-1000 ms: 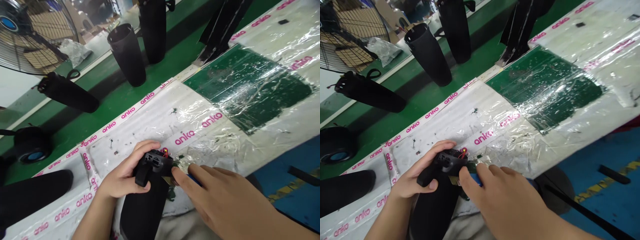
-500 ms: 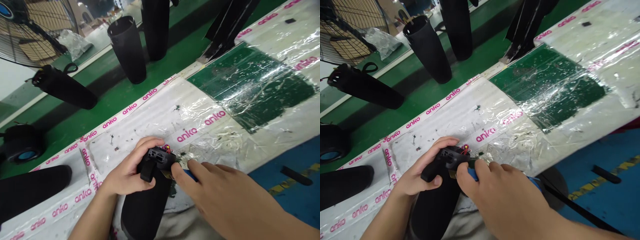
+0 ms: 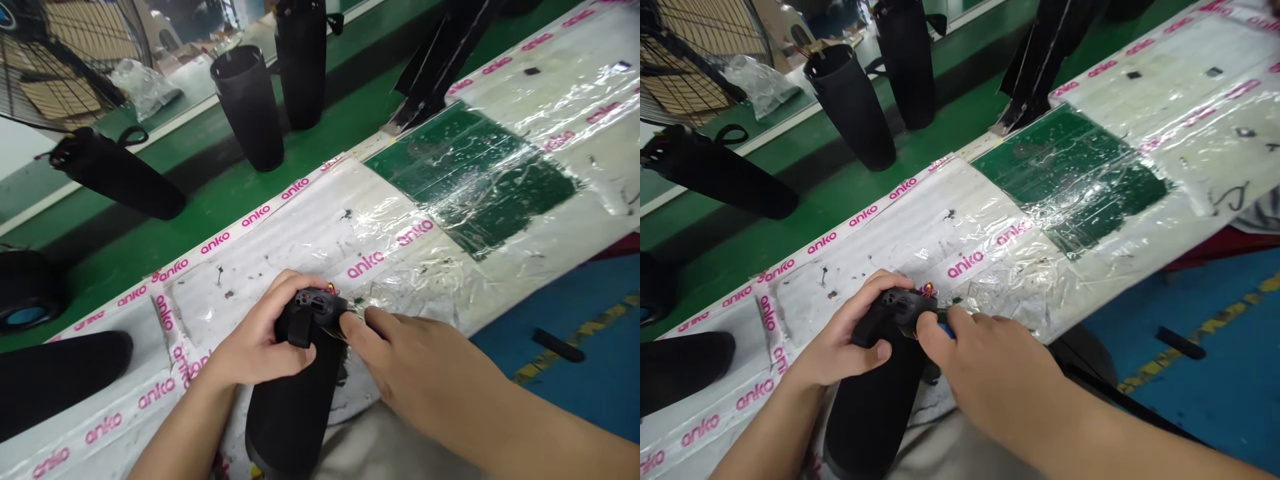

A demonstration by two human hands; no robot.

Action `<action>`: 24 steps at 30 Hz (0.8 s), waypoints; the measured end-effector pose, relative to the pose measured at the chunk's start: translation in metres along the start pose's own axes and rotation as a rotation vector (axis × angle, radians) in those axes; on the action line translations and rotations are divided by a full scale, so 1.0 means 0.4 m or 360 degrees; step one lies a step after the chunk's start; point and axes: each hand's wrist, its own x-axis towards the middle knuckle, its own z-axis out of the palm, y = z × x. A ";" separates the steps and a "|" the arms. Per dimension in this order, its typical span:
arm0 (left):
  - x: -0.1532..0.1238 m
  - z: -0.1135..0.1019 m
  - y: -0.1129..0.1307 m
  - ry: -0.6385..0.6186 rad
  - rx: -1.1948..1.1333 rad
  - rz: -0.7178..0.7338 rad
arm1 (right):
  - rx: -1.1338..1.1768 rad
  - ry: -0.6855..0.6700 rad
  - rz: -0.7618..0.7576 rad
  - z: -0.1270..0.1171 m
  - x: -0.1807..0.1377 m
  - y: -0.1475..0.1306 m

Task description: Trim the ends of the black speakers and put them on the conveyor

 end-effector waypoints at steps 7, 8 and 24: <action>0.001 -0.005 -0.012 -0.0022 -0.0093 0.0011 | 0.0103 0.0036 0.0020 0.018 -0.002 0.008; 0.001 -0.005 -0.012 -0.0022 -0.0095 0.0006 | 0.0098 0.0035 0.0028 0.014 -0.001 0.007; 0.005 0.003 0.005 -0.0054 0.0021 0.0033 | -0.0255 -0.0248 0.0135 -0.039 0.024 -0.037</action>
